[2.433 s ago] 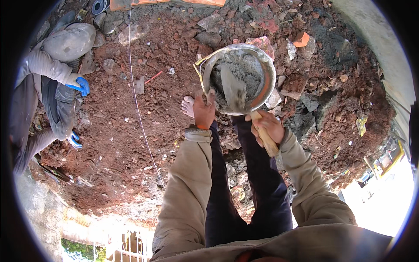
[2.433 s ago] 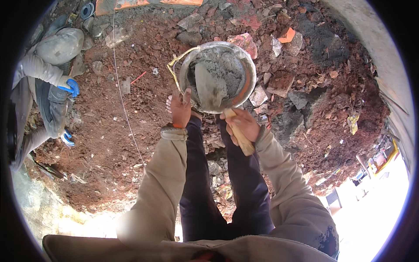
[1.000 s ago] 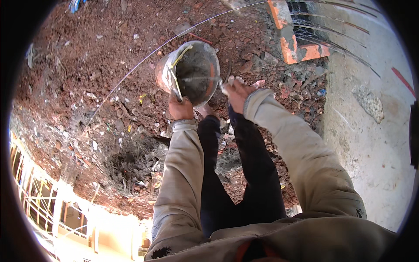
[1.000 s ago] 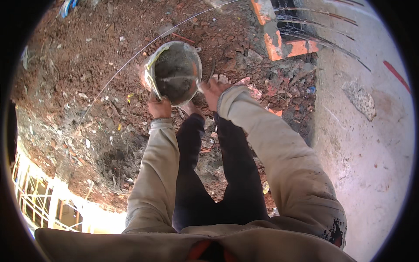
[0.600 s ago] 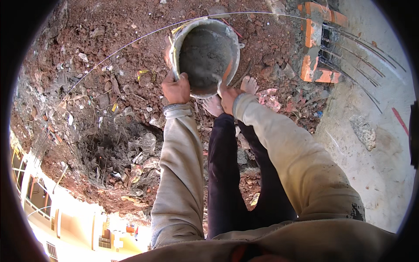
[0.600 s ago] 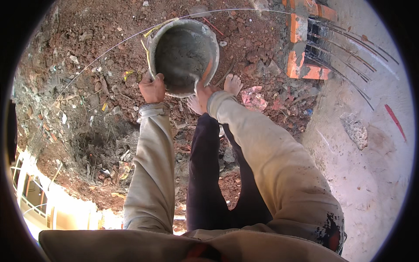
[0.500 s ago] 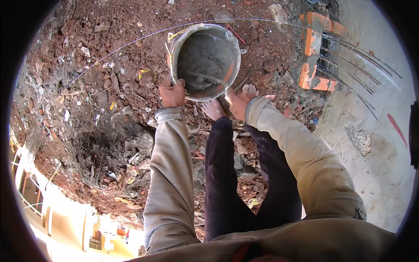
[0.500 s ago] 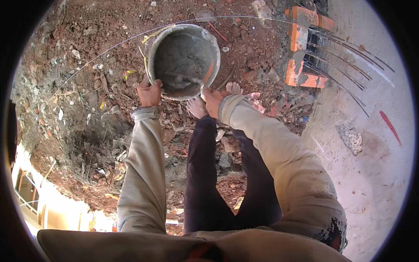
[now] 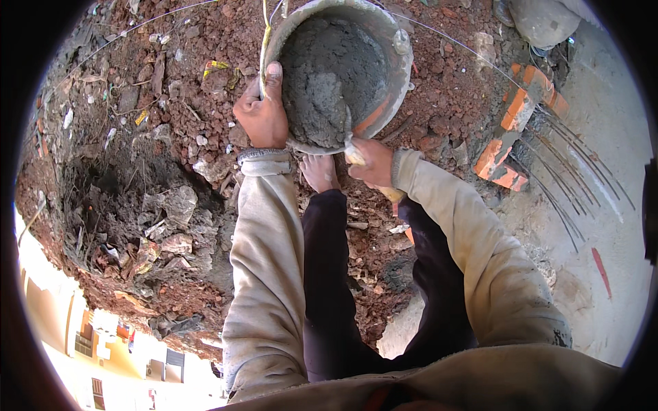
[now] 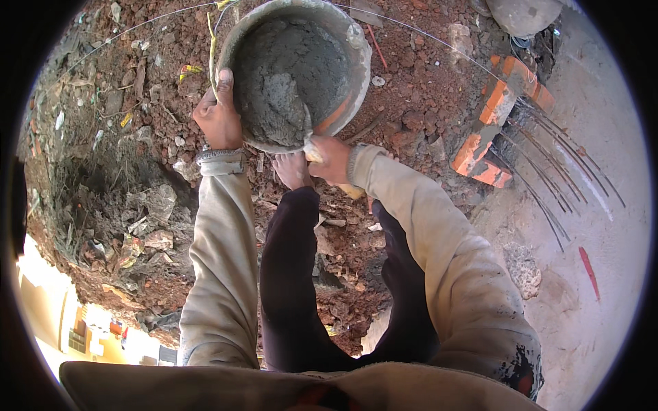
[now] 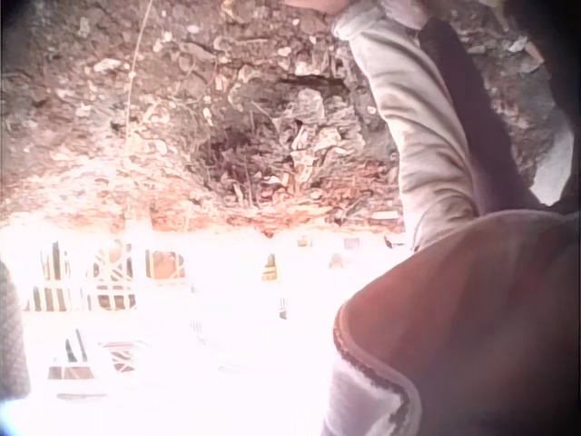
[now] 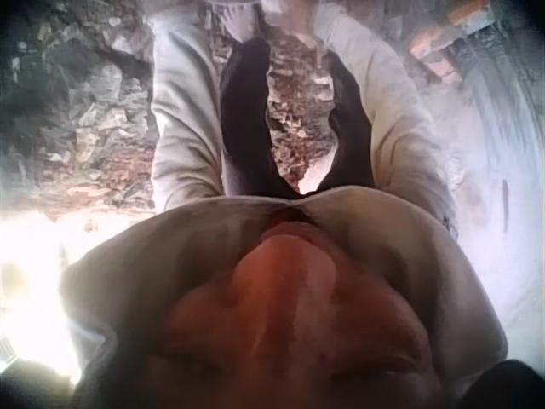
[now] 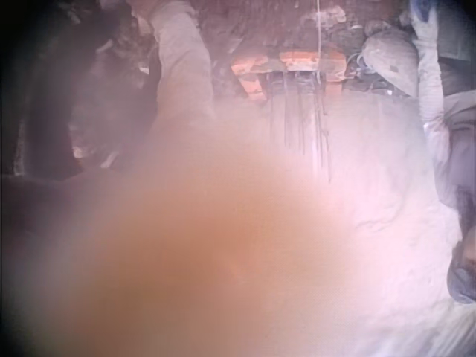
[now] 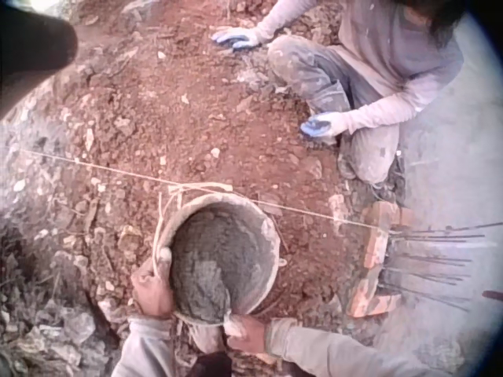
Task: The person scoops cement from a bucket using a trowel and applies it to the ground and between bricks. The person spreads the cement to prepare the base for brick laying around a rebar structure.
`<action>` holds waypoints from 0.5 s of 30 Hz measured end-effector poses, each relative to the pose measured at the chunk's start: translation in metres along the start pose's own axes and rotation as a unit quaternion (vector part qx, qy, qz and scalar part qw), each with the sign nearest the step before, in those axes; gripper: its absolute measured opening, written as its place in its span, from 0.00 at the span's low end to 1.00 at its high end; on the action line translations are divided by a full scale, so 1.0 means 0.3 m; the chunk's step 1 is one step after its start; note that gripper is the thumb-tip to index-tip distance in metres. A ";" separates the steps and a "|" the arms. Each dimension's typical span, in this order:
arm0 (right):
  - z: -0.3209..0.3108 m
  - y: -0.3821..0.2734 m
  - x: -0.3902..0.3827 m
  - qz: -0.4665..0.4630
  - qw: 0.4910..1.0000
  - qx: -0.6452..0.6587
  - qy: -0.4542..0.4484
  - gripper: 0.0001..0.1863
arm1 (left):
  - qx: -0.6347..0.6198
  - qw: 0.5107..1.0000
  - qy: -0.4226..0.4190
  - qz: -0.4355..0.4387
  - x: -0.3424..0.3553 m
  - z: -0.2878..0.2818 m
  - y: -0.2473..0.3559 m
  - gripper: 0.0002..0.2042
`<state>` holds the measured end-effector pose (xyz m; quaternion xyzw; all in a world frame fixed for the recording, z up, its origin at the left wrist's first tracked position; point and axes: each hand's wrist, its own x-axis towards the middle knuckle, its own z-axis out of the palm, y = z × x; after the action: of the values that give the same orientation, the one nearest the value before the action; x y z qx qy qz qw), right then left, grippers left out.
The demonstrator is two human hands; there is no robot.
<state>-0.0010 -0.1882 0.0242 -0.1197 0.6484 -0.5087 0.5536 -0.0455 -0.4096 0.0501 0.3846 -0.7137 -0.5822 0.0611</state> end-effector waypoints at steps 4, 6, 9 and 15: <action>-0.040 -0.053 0.071 0.025 0.997 0.060 -0.052 0.15 | 0.004 1.000 0.018 -0.001 -0.028 0.004 -0.020 0.22; -0.072 -0.136 0.007 0.069 0.992 0.071 -0.083 0.15 | -0.024 0.999 0.035 0.002 -0.082 -0.004 -0.042 0.23; -0.096 -0.076 -0.080 -0.113 0.965 -0.214 0.101 0.17 | -0.072 0.994 0.071 -0.047 -0.190 0.021 -0.032 0.21; -0.108 -0.172 -0.187 0.063 0.944 -0.323 0.029 0.17 | -0.104 0.981 0.131 -0.101 -0.409 0.007 -0.088 0.24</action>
<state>-0.0291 -0.1541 0.0943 -0.2360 0.7998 -0.2389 0.4975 0.0515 -0.3326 0.0705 0.5190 -0.5924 -0.6013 0.1347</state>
